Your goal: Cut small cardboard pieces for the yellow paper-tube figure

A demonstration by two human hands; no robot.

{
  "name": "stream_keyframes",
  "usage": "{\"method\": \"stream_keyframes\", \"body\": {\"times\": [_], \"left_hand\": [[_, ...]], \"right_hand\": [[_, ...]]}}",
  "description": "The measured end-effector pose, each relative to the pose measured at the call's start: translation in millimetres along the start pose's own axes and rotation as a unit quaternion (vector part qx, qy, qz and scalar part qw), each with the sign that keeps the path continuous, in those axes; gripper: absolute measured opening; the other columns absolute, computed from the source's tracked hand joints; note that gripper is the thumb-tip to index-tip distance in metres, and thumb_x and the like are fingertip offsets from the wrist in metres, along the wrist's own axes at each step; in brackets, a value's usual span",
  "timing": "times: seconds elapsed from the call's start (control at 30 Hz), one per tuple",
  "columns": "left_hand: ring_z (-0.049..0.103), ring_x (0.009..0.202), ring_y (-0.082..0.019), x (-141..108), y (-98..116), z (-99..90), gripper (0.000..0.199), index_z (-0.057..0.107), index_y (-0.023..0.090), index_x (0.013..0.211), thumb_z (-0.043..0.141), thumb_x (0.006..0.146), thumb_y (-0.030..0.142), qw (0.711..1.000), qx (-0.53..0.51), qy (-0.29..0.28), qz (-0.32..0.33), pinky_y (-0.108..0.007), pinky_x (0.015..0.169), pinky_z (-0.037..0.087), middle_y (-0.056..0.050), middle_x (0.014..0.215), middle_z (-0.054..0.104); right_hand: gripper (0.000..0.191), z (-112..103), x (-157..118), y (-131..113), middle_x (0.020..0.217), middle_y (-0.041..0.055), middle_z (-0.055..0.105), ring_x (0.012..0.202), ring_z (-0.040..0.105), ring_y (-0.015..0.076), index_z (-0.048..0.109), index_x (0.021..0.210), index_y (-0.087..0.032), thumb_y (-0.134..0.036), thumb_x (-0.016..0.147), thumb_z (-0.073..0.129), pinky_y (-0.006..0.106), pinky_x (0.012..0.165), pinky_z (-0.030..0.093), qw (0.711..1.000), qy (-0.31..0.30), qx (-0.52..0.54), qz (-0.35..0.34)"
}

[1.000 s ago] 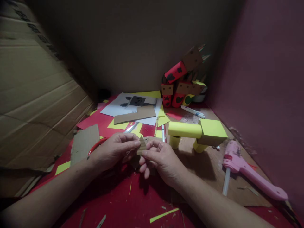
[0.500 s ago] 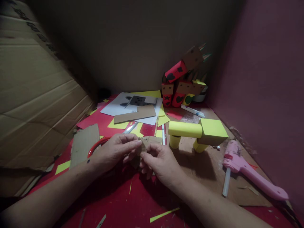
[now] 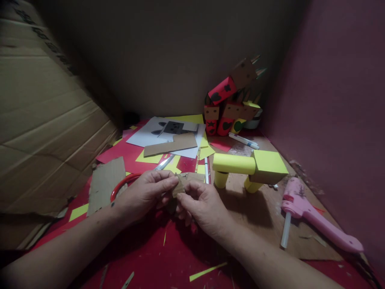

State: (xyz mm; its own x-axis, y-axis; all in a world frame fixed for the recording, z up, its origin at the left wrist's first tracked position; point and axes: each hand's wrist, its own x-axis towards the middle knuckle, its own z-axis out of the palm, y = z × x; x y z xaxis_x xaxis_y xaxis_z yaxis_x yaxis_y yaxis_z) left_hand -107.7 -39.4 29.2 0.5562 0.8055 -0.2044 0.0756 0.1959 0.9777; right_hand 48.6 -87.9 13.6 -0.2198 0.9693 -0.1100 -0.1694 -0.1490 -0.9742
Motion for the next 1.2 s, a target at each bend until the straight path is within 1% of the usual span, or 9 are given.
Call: {"method": "stream_keyframes", "body": {"times": [0.13, 0.27, 0.43, 0.5, 0.73, 0.83, 0.97, 1.1, 1.2], "left_hand": [[0.037, 0.039, -0.006, -1, 2, 0.7, 0.033, 0.05, 0.016, 0.065, 0.058, 0.084, 0.042, 1.0, 0.007, 0.02, 0.005, -0.02, 0.04, 0.022, 0.004, 0.048, 0.047], [0.036, 0.04, -0.006, 0, 1, 0.6, 0.032, 0.051, 0.017, 0.067, 0.057, 0.084, 0.043, 1.0, -0.002, 0.016, 0.011, -0.021, 0.041, 0.021, 0.004, 0.049, 0.047], [0.035, 0.04, -0.006, -1, 2, 1.9, 0.033, 0.05, 0.016, 0.064, 0.059, 0.083, 0.041, 0.999, 0.034, 0.028, 0.029, -0.021, 0.041, 0.023, 0.005, 0.046, 0.045], [0.036, 0.04, -0.007, -1, 3, 2.4, 0.031, 0.052, 0.016, 0.066, 0.058, 0.084, 0.04, 0.998, 0.045, 0.027, 0.036, -0.021, 0.042, 0.024, 0.006, 0.045, 0.045], [0.038, 0.042, -0.007, -1, 5, 2.5, 0.027, 0.055, 0.015, 0.069, 0.057, 0.084, 0.038, 0.998, 0.042, 0.026, 0.043, -0.02, 0.043, 0.026, 0.005, 0.047, 0.046], [0.039, 0.043, -0.006, -2, 5, 3.1, 0.021, 0.057, 0.015, 0.076, 0.057, 0.084, 0.035, 0.998, 0.025, 0.035, 0.043, -0.019, 0.042, 0.026, 0.004, 0.05, 0.049], [0.041, 0.043, -0.007, -3, 7, 3.1, 0.015, 0.055, 0.017, 0.083, 0.058, 0.083, 0.032, 0.999, -0.002, 0.036, 0.037, -0.019, 0.041, 0.026, 0.004, 0.053, 0.051], [0.042, 0.043, -0.007, -4, 10, 2.3, 0.012, 0.054, 0.017, 0.081, 0.058, 0.082, 0.028, 0.999, 0.011, 0.03, 0.043, -0.019, 0.042, 0.029, 0.004, 0.056, 0.053], [0.043, 0.044, -0.007, -5, 12, 2.0, 0.008, 0.054, 0.016, 0.079, 0.059, 0.079, 0.023, 0.998, 0.04, 0.024, 0.041, -0.02, 0.045, 0.032, 0.003, 0.057, 0.054]], "right_hand": [[0.014, 0, 2, 0, 0.054, -0.0033, 0.059, 0.04, 0.054, 0.0082, 0.059, 0.074, -0.015, -0.028, 0.072, 0.065, 0.017, 0.034, 0.042, 1.0, -0.027, 0.0, 0.008], [0.016, 0, 1, 0, 0.055, -0.0036, 0.059, 0.039, 0.053, 0.0073, 0.06, 0.078, -0.015, -0.029, 0.072, 0.066, 0.016, 0.035, 0.042, 0.999, -0.04, -0.005, 0.015], [0.024, -1, 2, 1, 0.052, -0.0026, 0.06, 0.036, 0.051, 0.0069, 0.056, 0.067, -0.016, -0.036, 0.077, 0.063, 0.016, 0.032, 0.039, 1.0, -0.012, -0.017, 0.016], [0.026, -1, 2, 2, 0.052, -0.0025, 0.059, 0.036, 0.051, 0.007, 0.054, 0.065, -0.016, -0.037, 0.079, 0.06, 0.016, 0.032, 0.039, 1.0, 0.002, -0.026, 0.009], [0.02, -2, 0, 3, 0.051, -0.0041, 0.058, 0.036, 0.049, 0.0066, 0.054, 0.066, -0.017, -0.031, 0.078, 0.062, 0.016, 0.032, 0.039, 1.0, 0.002, -0.018, 0.001], [0.018, -1, 0, 2, 0.051, -0.0042, 0.057, 0.035, 0.048, 0.0065, 0.055, 0.067, -0.017, -0.03, 0.078, 0.061, 0.016, 0.032, 0.038, 1.0, 0.007, -0.019, -0.014], [0.019, 2, -2, 1, 0.048, -0.0053, 0.055, 0.036, 0.047, 0.0059, 0.054, 0.066, -0.018, -0.03, 0.079, 0.062, 0.016, 0.034, 0.038, 0.998, 0.031, -0.02, -0.041], [0.019, 0, -4, 3, 0.056, -0.0041, 0.057, 0.044, 0.051, 0.0066, 0.053, 0.071, -0.018, -0.032, 0.08, 0.063, 0.017, 0.041, 0.041, 0.997, 0.054, -0.009, -0.059], [0.019, -2, -2, 5, 0.06, -0.0037, 0.059, 0.046, 0.053, 0.0074, 0.052, 0.076, -0.018, -0.034, 0.08, 0.063, 0.018, 0.042, 0.043, 0.996, 0.06, 0.013, -0.067]]}}
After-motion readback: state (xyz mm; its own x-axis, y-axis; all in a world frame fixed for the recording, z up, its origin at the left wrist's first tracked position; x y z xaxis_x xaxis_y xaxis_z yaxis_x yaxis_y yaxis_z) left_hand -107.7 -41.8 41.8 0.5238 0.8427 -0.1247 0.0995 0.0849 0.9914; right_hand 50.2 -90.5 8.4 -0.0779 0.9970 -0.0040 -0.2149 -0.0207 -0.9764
